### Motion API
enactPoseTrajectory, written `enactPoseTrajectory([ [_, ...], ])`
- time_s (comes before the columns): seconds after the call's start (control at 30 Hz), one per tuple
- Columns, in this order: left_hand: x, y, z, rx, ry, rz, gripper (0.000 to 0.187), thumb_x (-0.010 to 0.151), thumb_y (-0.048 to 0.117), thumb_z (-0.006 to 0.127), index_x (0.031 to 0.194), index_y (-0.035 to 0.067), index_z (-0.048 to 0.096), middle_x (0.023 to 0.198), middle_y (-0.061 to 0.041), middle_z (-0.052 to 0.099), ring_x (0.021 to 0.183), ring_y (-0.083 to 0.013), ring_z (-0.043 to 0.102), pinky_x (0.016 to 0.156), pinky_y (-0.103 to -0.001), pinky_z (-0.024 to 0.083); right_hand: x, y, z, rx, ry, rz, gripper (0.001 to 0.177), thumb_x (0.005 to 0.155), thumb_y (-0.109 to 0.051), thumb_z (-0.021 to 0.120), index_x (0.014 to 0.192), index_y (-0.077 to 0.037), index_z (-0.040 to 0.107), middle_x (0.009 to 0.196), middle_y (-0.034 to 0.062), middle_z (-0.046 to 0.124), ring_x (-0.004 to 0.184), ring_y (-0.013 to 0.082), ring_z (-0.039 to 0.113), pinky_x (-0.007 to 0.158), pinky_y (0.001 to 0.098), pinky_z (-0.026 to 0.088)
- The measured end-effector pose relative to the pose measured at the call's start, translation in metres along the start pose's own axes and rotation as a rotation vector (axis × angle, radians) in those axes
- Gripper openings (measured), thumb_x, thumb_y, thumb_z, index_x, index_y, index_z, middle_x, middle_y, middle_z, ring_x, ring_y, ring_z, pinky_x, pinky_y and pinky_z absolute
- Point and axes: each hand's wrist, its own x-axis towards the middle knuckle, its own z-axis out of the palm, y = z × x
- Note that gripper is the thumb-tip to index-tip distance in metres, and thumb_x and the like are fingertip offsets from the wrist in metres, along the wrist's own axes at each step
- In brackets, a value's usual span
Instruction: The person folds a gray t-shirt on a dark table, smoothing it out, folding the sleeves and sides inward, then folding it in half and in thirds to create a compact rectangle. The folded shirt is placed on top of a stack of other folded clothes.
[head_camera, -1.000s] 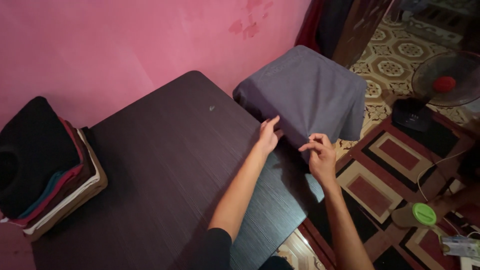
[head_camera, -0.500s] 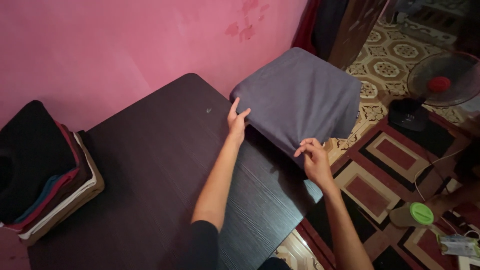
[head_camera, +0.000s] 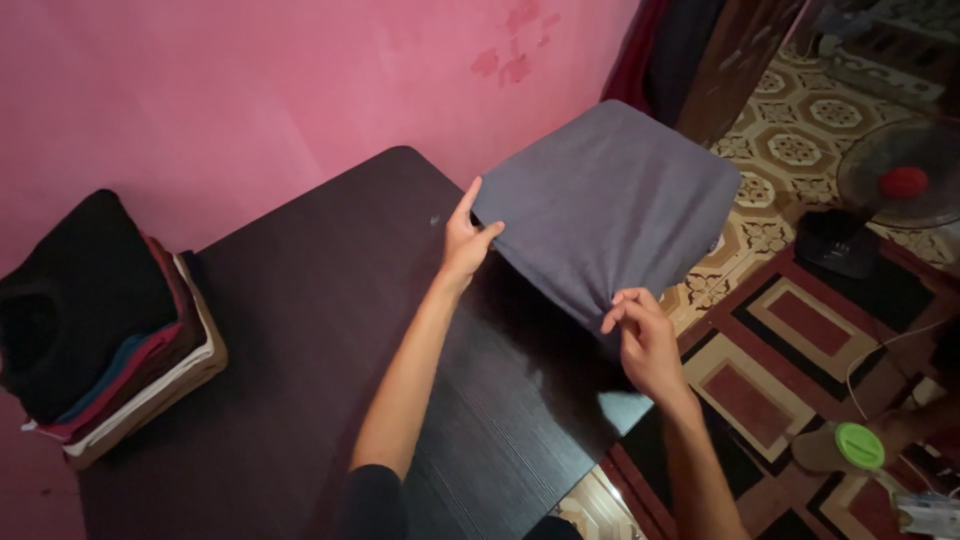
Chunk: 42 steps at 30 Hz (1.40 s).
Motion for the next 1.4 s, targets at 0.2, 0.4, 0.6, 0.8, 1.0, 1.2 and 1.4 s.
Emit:
enactPoseTrajectory([
  [0.2,-0.034,0.019,-0.034,0.125,-0.022,0.019,0.090,0.080,-0.011,0.074,0.158,0.024,0.046,0.163,-0.021,0.038,0.143,-0.0340,0.046,0.108,-0.042,0.051,-0.024,-0.015,0.020,-0.006,-0.134,0.006,0.035,0.087,0.015,0.055,0.076,-0.012,0.074,0.106,0.0103,0.065,0.098,0.0347,0.069,0.093,0.0458,0.051],
  [0.4,-0.086,0.007,-0.093,0.436,-0.014,-0.241,0.088,0.084,-0.001,0.074,0.159,0.032,0.043,0.114,-0.023,0.071,0.062,-0.0200,0.068,0.051,-0.022,0.054,-0.056,-0.022,0.070,-0.039,-0.356,0.066,0.033,0.084,0.013,0.055,0.077,-0.014,0.074,0.097,0.0128,0.063,0.092,0.0418,0.068,0.086,0.0470,0.055],
  [0.6,-0.122,0.015,-0.118,0.515,-0.129,-0.248,0.087,0.081,-0.008,0.064,0.160,0.021,0.038,0.124,-0.013,0.066,0.056,-0.0082,0.042,0.054,-0.025,0.046,-0.080,-0.021,0.093,-0.036,-0.504,0.223,0.035,0.075,0.017,0.048,0.079,-0.009,0.072,0.101,0.0028,0.060,0.082,0.0176,0.060,0.074,0.0282,0.051],
  [0.8,-0.148,0.035,-0.144,0.619,-0.128,-0.332,0.087,0.083,-0.005,0.068,0.161,0.024,0.040,0.066,0.000,0.047,0.050,-0.0095,0.035,0.048,-0.027,0.038,-0.093,-0.037,0.112,-0.035,-0.679,0.243,0.036,0.078,0.015,0.051,0.084,-0.013,0.071,0.109,0.0000,0.060,0.089,0.0161,0.062,0.079,0.0280,0.053],
  [1.0,-0.187,0.040,-0.190,0.565,-0.138,-0.362,0.088,0.082,-0.006,0.067,0.161,0.023,0.041,0.067,0.000,0.048,0.052,-0.0084,0.035,0.047,-0.025,0.035,-0.103,-0.069,0.128,0.071,-0.805,0.133,0.031,0.077,0.011,0.051,0.084,-0.012,0.070,0.102,0.0004,0.063,0.080,0.0174,0.064,0.074,0.0291,0.053],
  [1.2,-0.228,0.090,-0.226,0.734,-0.086,-0.521,0.086,0.084,-0.003,0.069,0.160,0.029,0.042,0.059,0.000,0.041,0.049,-0.0119,0.036,0.048,-0.029,0.039,-0.127,-0.078,0.169,0.159,-0.860,0.048,0.021,0.082,0.005,0.054,0.083,-0.010,0.069,0.097,0.0040,0.065,0.079,0.0226,0.065,0.076,0.0324,0.054],
  [1.4,-0.277,0.099,-0.289,0.699,-0.058,-0.497,0.082,0.080,-0.006,0.071,0.155,0.018,0.050,0.059,0.000,0.047,0.049,-0.0103,0.037,0.047,-0.027,0.036,-0.140,-0.102,0.203,0.286,-0.935,0.000,0.025,0.081,0.010,0.054,0.083,-0.010,0.069,0.096,0.0033,0.062,0.076,0.0209,0.063,0.072,0.0312,0.052],
])
